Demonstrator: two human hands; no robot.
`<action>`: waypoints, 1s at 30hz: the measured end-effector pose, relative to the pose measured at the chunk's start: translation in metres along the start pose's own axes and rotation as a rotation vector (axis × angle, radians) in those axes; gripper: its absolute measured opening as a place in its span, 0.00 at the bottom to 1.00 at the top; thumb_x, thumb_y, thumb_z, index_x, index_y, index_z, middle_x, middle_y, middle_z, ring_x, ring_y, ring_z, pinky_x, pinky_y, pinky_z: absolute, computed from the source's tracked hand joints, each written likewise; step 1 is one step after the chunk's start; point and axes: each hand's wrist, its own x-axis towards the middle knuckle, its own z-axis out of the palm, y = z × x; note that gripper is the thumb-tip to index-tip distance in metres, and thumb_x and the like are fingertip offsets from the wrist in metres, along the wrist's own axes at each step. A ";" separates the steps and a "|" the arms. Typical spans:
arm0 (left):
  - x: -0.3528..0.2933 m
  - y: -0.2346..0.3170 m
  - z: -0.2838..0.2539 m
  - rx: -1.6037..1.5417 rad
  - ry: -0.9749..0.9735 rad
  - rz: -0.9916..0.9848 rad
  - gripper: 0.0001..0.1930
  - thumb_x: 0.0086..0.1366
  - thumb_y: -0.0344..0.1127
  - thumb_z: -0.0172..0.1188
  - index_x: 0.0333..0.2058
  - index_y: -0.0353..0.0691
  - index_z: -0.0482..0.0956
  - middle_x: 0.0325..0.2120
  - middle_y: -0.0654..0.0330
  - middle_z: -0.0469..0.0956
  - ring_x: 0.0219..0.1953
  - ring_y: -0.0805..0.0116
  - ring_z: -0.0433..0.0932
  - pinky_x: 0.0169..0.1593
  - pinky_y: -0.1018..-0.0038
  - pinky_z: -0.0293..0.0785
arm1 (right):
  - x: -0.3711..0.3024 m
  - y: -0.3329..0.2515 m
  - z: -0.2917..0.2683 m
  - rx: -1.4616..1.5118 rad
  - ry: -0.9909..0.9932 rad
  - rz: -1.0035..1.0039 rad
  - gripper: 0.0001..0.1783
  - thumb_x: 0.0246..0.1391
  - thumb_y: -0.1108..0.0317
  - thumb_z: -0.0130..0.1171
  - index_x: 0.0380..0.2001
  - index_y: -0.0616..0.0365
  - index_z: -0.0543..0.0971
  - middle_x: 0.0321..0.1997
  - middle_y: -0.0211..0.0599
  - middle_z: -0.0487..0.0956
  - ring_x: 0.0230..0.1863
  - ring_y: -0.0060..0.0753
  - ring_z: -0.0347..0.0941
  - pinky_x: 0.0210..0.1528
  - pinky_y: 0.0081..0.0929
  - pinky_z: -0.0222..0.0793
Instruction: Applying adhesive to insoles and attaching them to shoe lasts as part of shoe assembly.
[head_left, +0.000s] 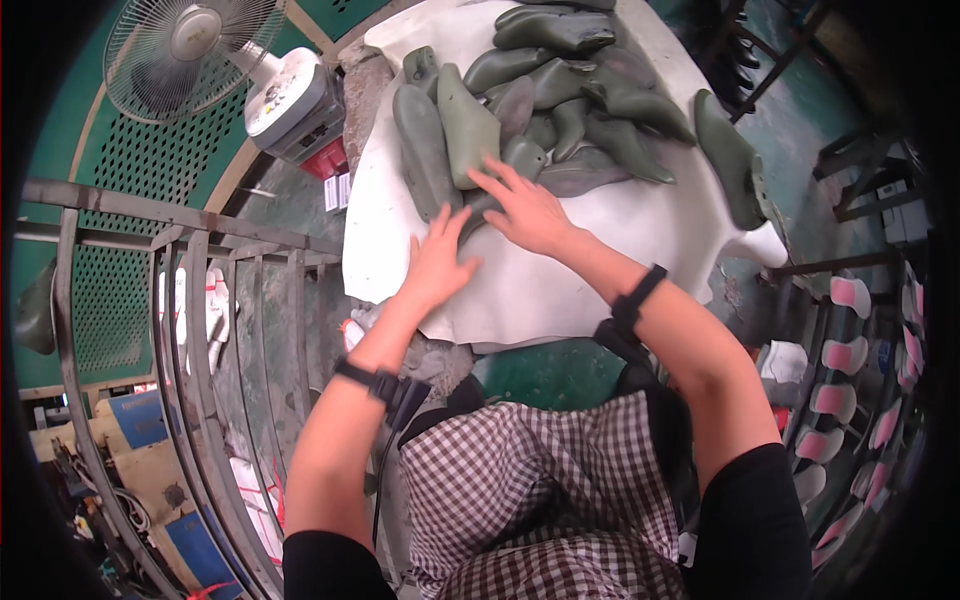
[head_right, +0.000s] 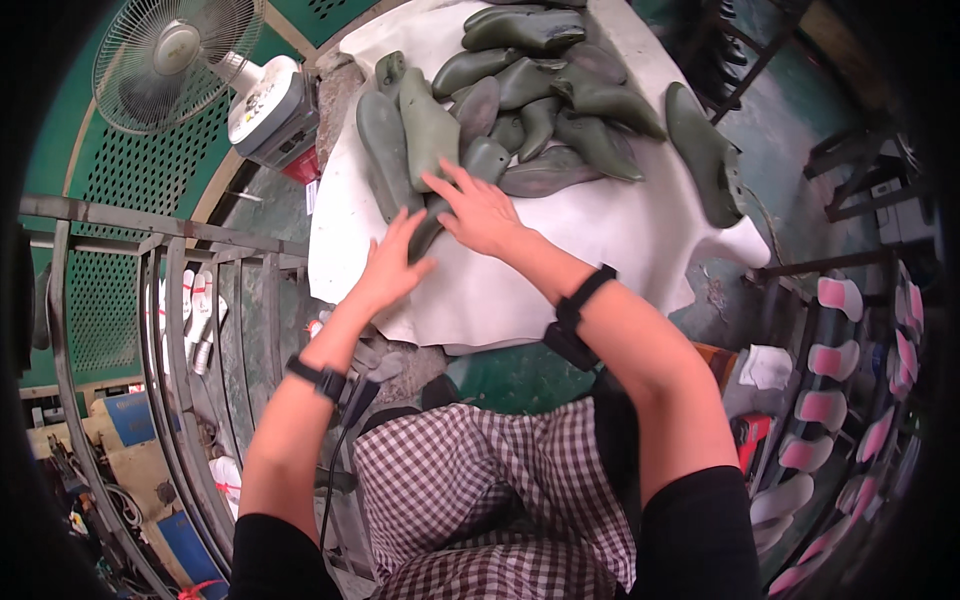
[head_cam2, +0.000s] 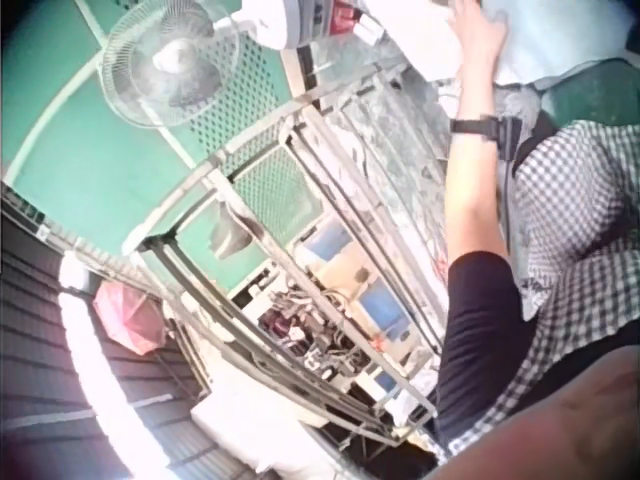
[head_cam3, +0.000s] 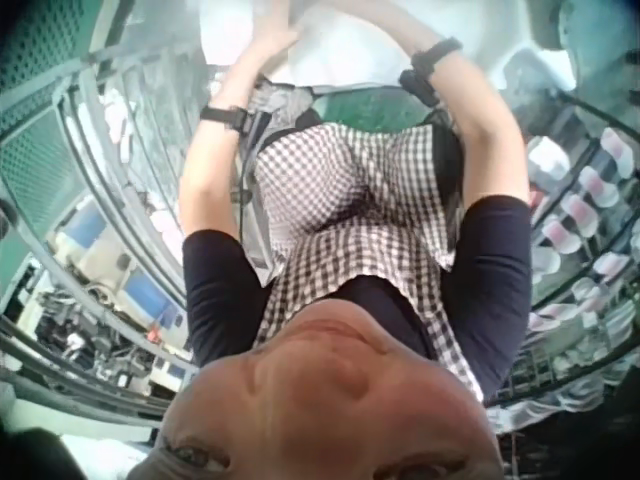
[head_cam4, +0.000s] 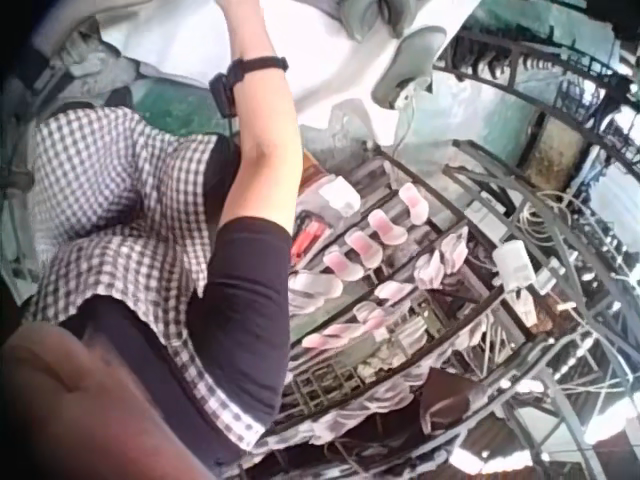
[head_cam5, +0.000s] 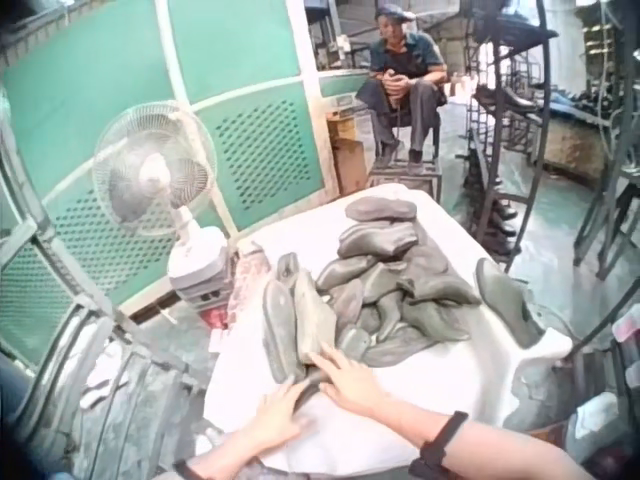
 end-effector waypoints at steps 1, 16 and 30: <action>-0.026 0.006 -0.006 -0.080 -0.062 0.037 0.40 0.60 0.44 0.64 0.69 0.46 0.58 0.71 0.47 0.52 0.71 0.43 0.53 0.70 0.40 0.47 | -0.020 -0.002 -0.019 0.068 -0.165 0.059 0.34 0.61 0.60 0.56 0.70 0.40 0.62 0.70 0.42 0.64 0.67 0.52 0.64 0.67 0.44 0.62; -0.232 0.081 0.035 -0.387 0.131 0.398 0.06 0.58 0.34 0.66 0.30 0.38 0.83 0.35 0.55 0.83 0.41 0.53 0.80 0.46 0.63 0.74 | -0.571 -0.213 -0.180 -0.459 0.784 0.788 0.18 0.51 0.75 0.60 0.48 0.56 0.80 0.51 0.44 0.78 0.56 0.50 0.72 0.60 0.40 0.67; -0.303 0.159 0.078 -0.019 0.171 0.551 0.25 0.62 0.49 0.63 0.57 0.50 0.75 0.65 0.52 0.62 0.70 0.45 0.54 0.67 0.37 0.50 | -0.855 -0.393 -0.228 -1.872 1.214 1.089 0.25 0.53 0.75 0.59 0.55 0.48 0.78 0.58 0.34 0.75 0.61 0.39 0.69 0.61 0.40 0.60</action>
